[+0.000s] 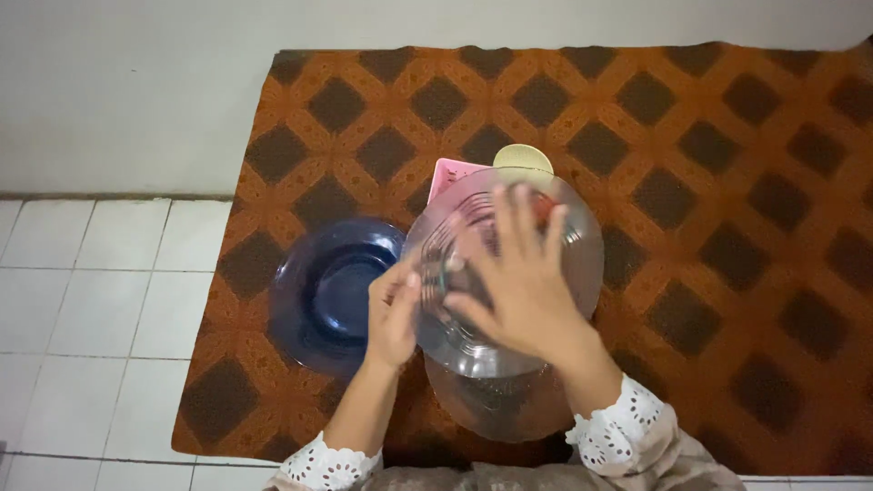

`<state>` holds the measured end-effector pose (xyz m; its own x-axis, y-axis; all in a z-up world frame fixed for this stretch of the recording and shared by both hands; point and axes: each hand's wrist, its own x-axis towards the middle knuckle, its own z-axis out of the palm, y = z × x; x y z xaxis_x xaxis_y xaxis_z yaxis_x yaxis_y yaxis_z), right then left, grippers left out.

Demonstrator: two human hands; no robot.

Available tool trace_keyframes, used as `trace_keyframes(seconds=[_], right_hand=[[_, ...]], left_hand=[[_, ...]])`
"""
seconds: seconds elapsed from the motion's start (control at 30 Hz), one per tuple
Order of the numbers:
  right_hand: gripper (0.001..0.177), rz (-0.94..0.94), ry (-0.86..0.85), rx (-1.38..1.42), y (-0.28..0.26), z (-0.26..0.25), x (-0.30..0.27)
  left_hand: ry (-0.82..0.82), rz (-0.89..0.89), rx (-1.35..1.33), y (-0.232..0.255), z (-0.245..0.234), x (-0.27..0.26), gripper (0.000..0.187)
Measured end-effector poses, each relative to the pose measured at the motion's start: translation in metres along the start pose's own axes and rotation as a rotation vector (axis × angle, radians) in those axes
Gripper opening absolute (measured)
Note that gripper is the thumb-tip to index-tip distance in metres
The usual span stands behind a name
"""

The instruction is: The person wipes the surfaces of several plastic plates with their bare hands. They handle a clear plate and a blue plate, rubbing both sides and edges repeatedly. The plates are placed on a patterned mat next to a pink utensil holder.

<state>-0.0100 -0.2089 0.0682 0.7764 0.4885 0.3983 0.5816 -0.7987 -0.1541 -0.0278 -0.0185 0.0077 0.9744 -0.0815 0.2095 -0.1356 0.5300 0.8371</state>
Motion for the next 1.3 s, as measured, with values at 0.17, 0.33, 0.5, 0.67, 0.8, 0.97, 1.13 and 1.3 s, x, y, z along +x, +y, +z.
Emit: trace_keyframes(seconds=[0.17,0.33,0.5,0.67,0.8,0.97,1.13,1.3], right_hand=[[0.056,-0.204,-0.258,0.254,-0.017,-0.013,-0.021],[0.058,-0.178,-0.220,0.115,-0.005,-0.015,-0.040],[0.083,0.054,-0.037,-0.100,0.001,-0.001,-0.019],[0.088,-0.106,-0.068,0.020,-0.021,0.013,-0.011],[0.063,-0.256,-0.334,0.263,-0.040,-0.004,-0.026],[0.055,-0.172,-0.395,0.217,-0.025,-0.004,-0.049],[0.064,-0.063,-0.135,0.040,-0.007,0.016,-0.061],[0.082,0.030,-0.008,0.017,-0.019,0.038,-0.040]], left_hand=[[0.013,0.097,0.133,0.013,-0.007,0.003,0.048],[0.063,0.013,0.023,0.022,-0.023,-0.011,0.061],[0.072,-0.004,0.073,0.013,-0.016,-0.028,0.063],[0.198,0.101,0.287,0.010,0.004,-0.034,0.053],[0.228,0.122,0.328,0.013,-0.011,-0.031,0.057],[0.094,-0.012,0.091,-0.031,-0.072,-0.036,0.076],[0.072,-0.017,-0.072,-0.040,-0.072,-0.030,0.085],[0.066,0.042,-0.027,-0.035,-0.034,-0.021,0.074]])
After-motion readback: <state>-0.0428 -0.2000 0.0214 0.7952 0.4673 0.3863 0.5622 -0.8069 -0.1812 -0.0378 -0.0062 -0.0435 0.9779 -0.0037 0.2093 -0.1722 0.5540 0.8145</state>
